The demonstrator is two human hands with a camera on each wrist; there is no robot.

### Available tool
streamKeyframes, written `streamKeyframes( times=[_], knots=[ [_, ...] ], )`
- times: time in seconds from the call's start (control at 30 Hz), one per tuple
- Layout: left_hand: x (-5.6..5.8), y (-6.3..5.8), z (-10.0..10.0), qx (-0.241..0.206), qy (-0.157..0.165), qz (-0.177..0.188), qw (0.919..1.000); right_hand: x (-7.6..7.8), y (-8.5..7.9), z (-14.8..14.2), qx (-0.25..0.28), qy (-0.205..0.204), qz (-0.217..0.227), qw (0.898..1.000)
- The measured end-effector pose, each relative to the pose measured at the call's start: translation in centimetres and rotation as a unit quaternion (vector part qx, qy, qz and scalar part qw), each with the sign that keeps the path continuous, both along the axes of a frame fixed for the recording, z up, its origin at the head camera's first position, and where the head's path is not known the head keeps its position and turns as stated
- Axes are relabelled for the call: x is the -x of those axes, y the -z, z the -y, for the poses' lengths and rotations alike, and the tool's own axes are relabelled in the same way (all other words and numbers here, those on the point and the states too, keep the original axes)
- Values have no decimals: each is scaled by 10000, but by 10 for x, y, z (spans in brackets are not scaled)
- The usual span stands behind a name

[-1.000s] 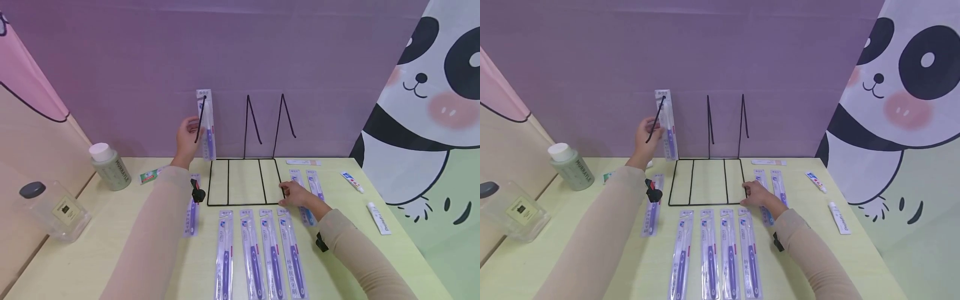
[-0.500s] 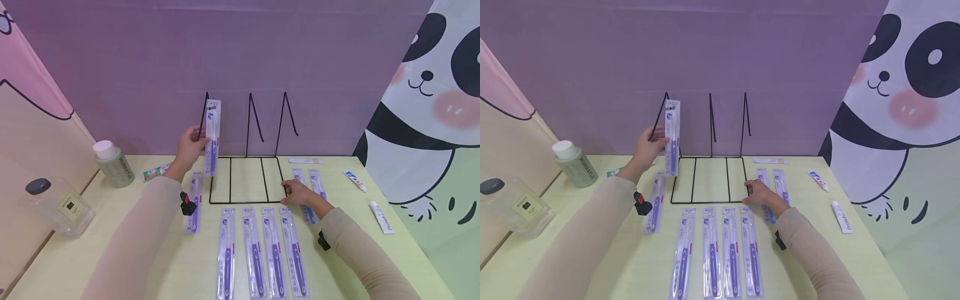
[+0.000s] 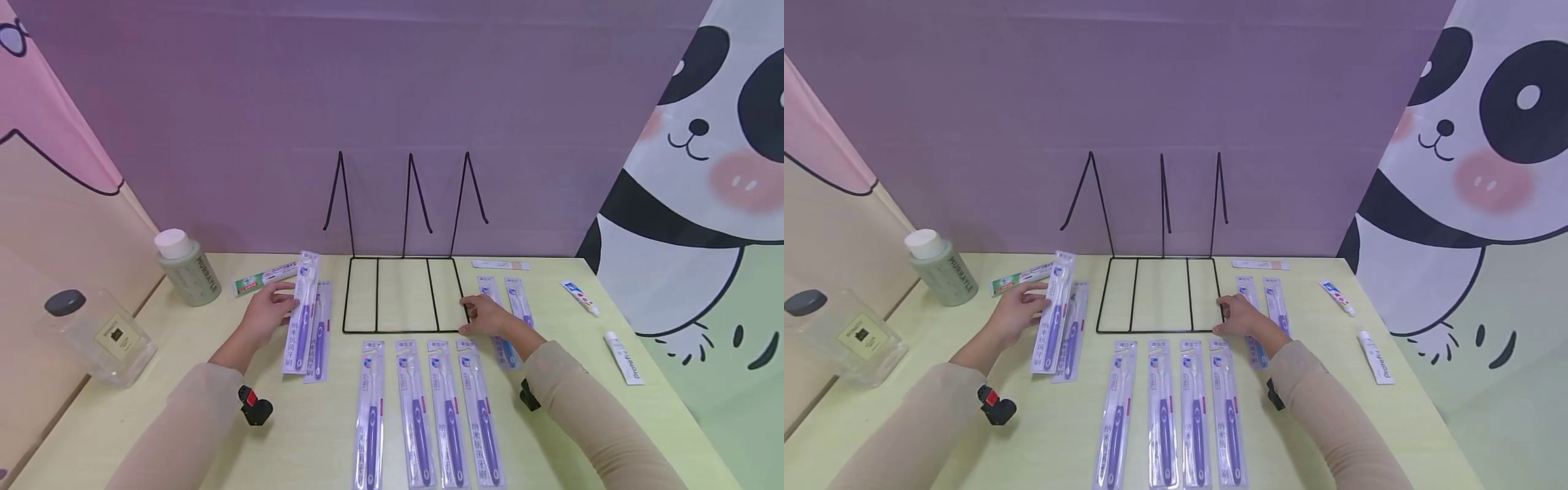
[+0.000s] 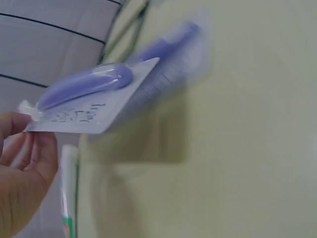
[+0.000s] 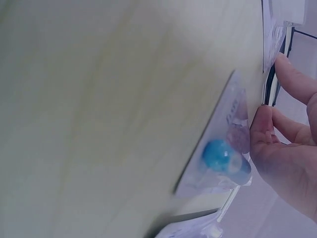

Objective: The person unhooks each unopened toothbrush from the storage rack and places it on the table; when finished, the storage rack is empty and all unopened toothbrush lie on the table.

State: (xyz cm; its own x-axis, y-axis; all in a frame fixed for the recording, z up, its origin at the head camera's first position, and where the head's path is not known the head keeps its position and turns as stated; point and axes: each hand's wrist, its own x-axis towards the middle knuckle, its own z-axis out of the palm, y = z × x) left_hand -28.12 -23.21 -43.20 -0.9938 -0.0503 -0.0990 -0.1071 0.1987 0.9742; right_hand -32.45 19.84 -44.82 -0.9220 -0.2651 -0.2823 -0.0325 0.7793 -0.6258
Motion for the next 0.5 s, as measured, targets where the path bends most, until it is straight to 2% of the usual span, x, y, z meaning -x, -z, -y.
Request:
streamKeyframes(
  times=[0.07,0.17,0.3,0.43,0.5],
  knots=[
    [-7,7,7,184,-30,216,9996,0,0,0,-39,1,-3,10000],
    [-13,15,13,190,-160,420,9988,0,1,0,-60,-25,-28,10000],
    [-14,24,18,553,-233,605,9964,-1,0,1,-31,-27,-55,10000],
    [-13,27,18,1409,-285,709,9871,1,0,1,-91,-66,-74,9999],
    [-15,24,17,1909,-309,713,9785,3,-1,1,-155,-110,-103,9998]
  ],
)
